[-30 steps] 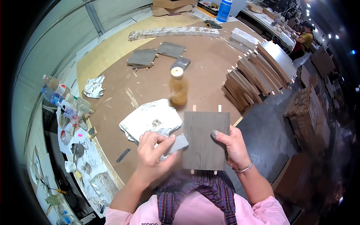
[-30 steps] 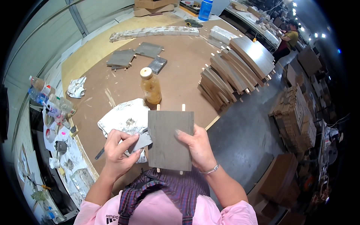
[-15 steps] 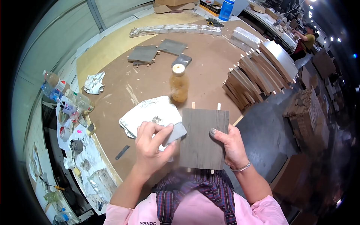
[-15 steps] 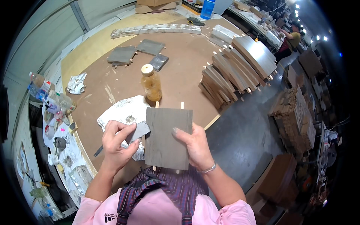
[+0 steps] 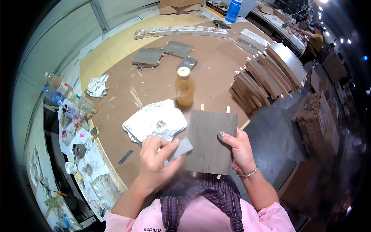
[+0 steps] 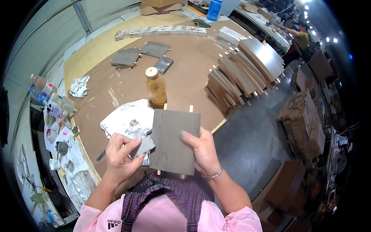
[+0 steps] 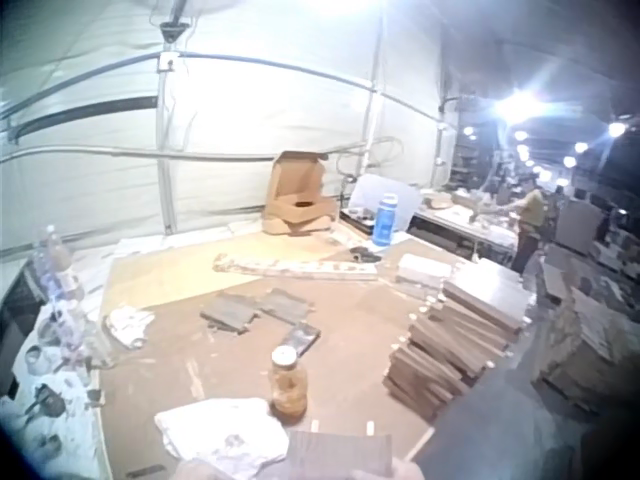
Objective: The person sands the edges of wood panels using a sanding block and wipes them with a cloth. They apply glue from a bottle and continue sanding and cleaning the panels on a work table.
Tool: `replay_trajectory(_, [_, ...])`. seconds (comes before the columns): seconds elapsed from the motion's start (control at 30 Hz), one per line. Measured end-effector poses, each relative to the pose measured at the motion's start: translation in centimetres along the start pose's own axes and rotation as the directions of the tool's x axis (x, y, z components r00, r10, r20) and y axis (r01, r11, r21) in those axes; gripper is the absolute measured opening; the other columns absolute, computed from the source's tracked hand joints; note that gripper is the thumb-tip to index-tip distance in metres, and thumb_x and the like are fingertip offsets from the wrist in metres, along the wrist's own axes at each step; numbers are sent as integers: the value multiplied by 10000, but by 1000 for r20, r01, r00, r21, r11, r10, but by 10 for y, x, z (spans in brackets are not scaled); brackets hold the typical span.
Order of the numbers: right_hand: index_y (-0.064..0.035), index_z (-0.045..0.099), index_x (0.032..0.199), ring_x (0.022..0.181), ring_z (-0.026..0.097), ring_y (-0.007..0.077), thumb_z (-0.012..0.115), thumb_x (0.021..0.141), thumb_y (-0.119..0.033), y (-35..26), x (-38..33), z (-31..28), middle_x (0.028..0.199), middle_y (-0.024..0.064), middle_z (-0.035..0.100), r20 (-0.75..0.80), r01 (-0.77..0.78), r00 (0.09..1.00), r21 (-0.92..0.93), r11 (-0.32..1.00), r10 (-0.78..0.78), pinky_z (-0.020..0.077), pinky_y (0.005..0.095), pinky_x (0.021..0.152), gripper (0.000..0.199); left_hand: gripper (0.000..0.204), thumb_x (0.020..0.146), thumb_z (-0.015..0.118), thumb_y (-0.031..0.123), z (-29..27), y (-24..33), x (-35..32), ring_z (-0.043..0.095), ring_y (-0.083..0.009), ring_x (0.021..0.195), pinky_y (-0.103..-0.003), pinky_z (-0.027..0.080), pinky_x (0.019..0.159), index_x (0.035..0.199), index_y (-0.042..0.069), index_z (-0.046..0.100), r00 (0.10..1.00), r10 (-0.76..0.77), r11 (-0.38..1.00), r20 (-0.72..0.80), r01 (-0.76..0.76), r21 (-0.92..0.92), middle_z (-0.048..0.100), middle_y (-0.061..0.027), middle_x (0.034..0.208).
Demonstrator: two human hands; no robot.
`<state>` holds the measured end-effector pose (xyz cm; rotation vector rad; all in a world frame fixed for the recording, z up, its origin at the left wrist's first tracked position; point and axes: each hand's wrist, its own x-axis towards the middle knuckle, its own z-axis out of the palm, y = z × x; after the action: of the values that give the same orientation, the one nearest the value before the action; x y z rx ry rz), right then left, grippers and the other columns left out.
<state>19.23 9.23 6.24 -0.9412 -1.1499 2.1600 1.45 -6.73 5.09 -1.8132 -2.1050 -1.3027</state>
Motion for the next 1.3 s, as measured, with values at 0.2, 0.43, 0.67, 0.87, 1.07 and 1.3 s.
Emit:
replay_trajectory(0.2, [64,583,1167,913,653,165,584,905,-23,5,-3,-1,1073,118,664,9,-37,999,51,998,37,534,302,828,276,427,601,744,28,-4,-3,11,522,-226,735,-333,432,628,1025,17,699,997,31,998,-77,-27,53,557,-79,816])
replay_trajectory(0.43, [57,586,1163,921,657,177,586,906,-31,3,-3,-7,1078,123,664,-8,-49,999,106,993,51,536,309,839,271,436,604,749,-4,-18,-1,8,518,-202,727,-312,437,611,1035,5,692,994,-75,997,-76,75,-1,536,-72,808])
replay_trajectory(0.67, [54,587,1162,936,652,179,609,905,-56,10,-3,-6,1086,121,661,11,-36,999,126,991,35,534,321,850,280,428,596,759,33,-6,4,1,516,-224,725,-331,419,613,1020,27,701,1000,19,999,-16,-20,-47,573,-66,810])
replay_trajectory(0.87, [56,584,1160,939,646,171,621,893,-37,14,-5,3,1086,116,657,41,-52,998,59,997,50,529,307,847,285,422,585,755,45,2,-10,18,532,-254,737,-355,421,640,1003,41,700,997,23,1000,-77,-23,8,568,-80,800])
replay_trajectory(1.07, [59,578,1161,938,645,171,611,894,-29,17,-4,1,1085,113,658,-26,17,1000,75,997,-15,527,311,852,283,415,576,765,72,-3,3,-2,521,-247,694,-352,412,636,986,38,704,999,16,999,31,-15,-36,549,-70,762])
replay_trajectory(1.3, [63,567,1173,942,644,175,598,892,-22,19,-4,7,1095,117,654,-6,51,999,86,995,-51,527,317,856,296,408,587,762,70,1,5,14,515,-251,695,-354,409,634,990,51,705,999,19,1000,-46,-19,-7,545,-64,756])
